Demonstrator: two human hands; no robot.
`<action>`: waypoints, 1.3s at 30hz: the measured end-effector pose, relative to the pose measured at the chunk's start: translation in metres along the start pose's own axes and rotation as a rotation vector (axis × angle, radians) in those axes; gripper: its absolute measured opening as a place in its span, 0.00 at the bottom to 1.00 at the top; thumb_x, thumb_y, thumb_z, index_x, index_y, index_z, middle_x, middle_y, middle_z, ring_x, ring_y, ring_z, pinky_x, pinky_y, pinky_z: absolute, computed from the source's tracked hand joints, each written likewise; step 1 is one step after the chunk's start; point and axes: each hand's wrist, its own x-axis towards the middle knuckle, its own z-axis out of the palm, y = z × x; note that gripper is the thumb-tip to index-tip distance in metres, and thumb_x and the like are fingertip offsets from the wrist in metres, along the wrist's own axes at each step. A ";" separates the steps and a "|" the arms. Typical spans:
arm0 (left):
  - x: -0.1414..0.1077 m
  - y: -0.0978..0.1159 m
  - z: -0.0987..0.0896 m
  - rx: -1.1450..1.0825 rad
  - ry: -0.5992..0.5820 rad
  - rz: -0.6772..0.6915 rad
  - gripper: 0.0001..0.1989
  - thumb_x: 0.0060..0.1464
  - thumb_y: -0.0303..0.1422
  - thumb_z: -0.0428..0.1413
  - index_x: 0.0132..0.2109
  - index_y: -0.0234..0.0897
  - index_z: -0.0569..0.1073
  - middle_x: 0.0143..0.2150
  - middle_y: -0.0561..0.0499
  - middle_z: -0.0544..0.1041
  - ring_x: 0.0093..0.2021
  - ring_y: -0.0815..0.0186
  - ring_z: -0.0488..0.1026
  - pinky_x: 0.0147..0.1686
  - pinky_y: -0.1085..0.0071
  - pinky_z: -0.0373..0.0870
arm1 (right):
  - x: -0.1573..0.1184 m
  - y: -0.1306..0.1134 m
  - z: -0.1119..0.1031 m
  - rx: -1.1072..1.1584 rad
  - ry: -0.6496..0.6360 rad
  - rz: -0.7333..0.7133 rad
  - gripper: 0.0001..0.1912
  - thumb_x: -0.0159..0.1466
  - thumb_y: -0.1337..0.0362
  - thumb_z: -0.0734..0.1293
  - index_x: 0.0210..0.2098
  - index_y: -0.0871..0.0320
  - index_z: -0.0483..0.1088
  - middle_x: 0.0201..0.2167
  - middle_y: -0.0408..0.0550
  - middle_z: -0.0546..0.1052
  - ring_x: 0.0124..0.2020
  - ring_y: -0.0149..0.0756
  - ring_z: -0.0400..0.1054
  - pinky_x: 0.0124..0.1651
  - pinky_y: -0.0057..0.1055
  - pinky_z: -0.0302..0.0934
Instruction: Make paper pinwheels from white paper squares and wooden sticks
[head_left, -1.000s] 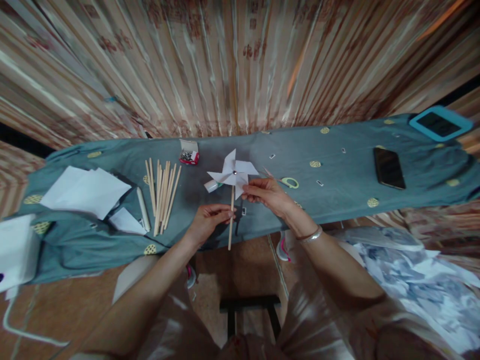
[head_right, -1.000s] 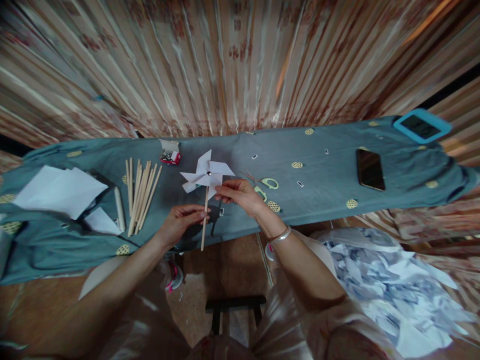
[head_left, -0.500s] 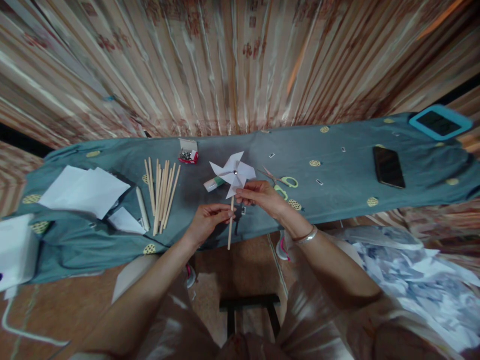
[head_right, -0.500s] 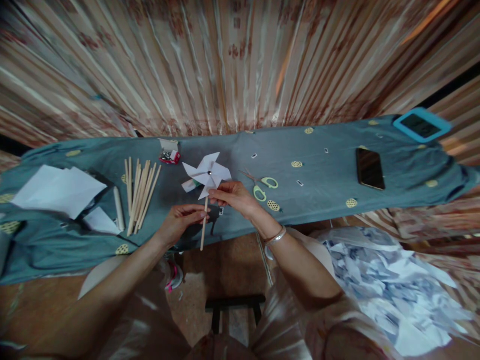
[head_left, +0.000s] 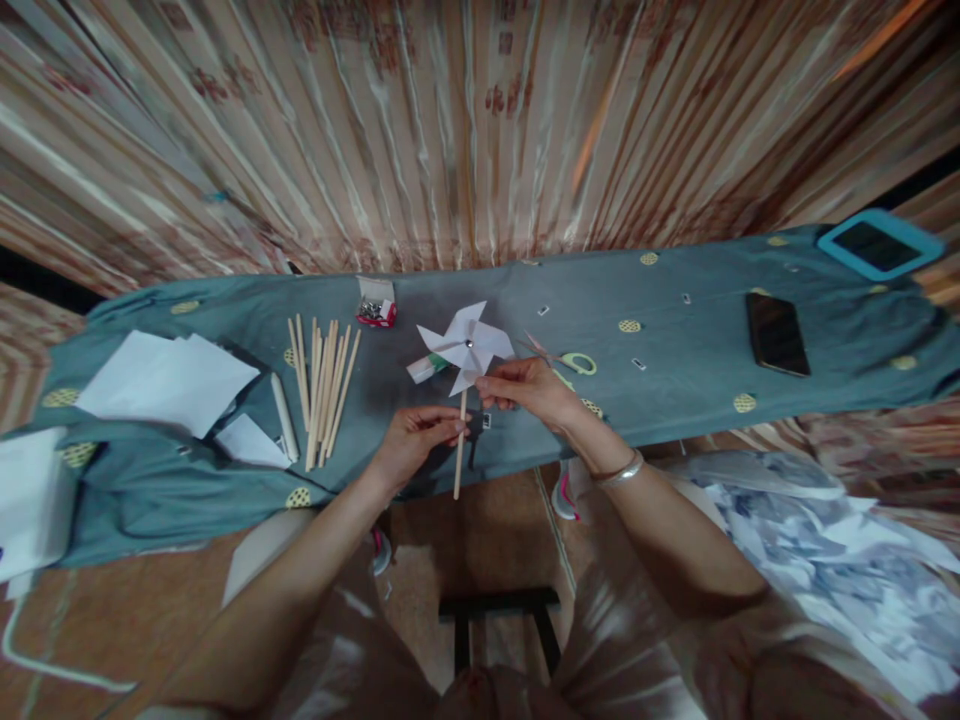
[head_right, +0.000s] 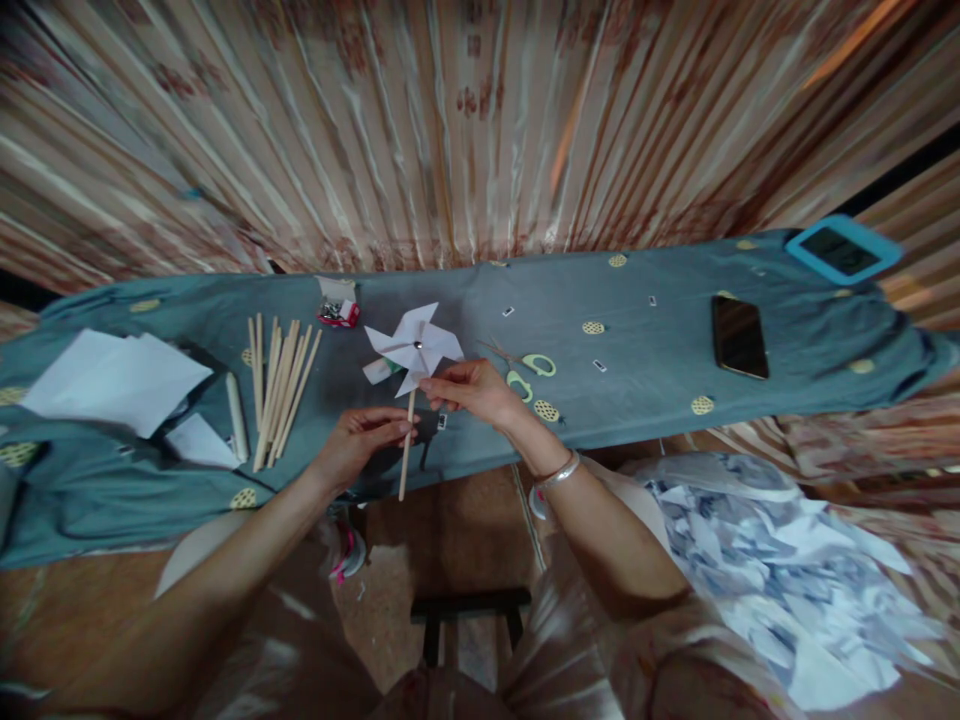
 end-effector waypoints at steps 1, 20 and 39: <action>0.000 0.000 0.000 -0.002 0.000 -0.001 0.18 0.31 0.41 0.74 0.31 0.36 0.84 0.25 0.49 0.81 0.25 0.72 0.70 0.31 0.74 0.66 | -0.002 -0.003 -0.005 -0.007 -0.009 0.001 0.26 0.45 0.41 0.77 0.24 0.60 0.76 0.22 0.45 0.79 0.20 0.25 0.63 0.25 0.25 0.57; -0.003 0.004 0.001 0.079 -0.058 -0.015 0.17 0.33 0.41 0.73 0.30 0.35 0.84 0.25 0.48 0.80 0.25 0.71 0.70 0.30 0.73 0.67 | 0.002 -0.011 -0.046 0.098 0.346 -0.145 0.21 0.41 0.47 0.80 0.24 0.56 0.77 0.22 0.43 0.76 0.23 0.27 0.59 0.27 0.28 0.53; -0.001 0.003 0.000 0.080 -0.075 -0.001 0.16 0.34 0.41 0.72 0.30 0.35 0.84 0.24 0.48 0.79 0.24 0.71 0.69 0.29 0.73 0.66 | 0.003 -0.010 -0.031 0.110 0.246 -0.076 0.24 0.39 0.44 0.79 0.23 0.57 0.76 0.20 0.41 0.74 0.23 0.27 0.61 0.29 0.28 0.57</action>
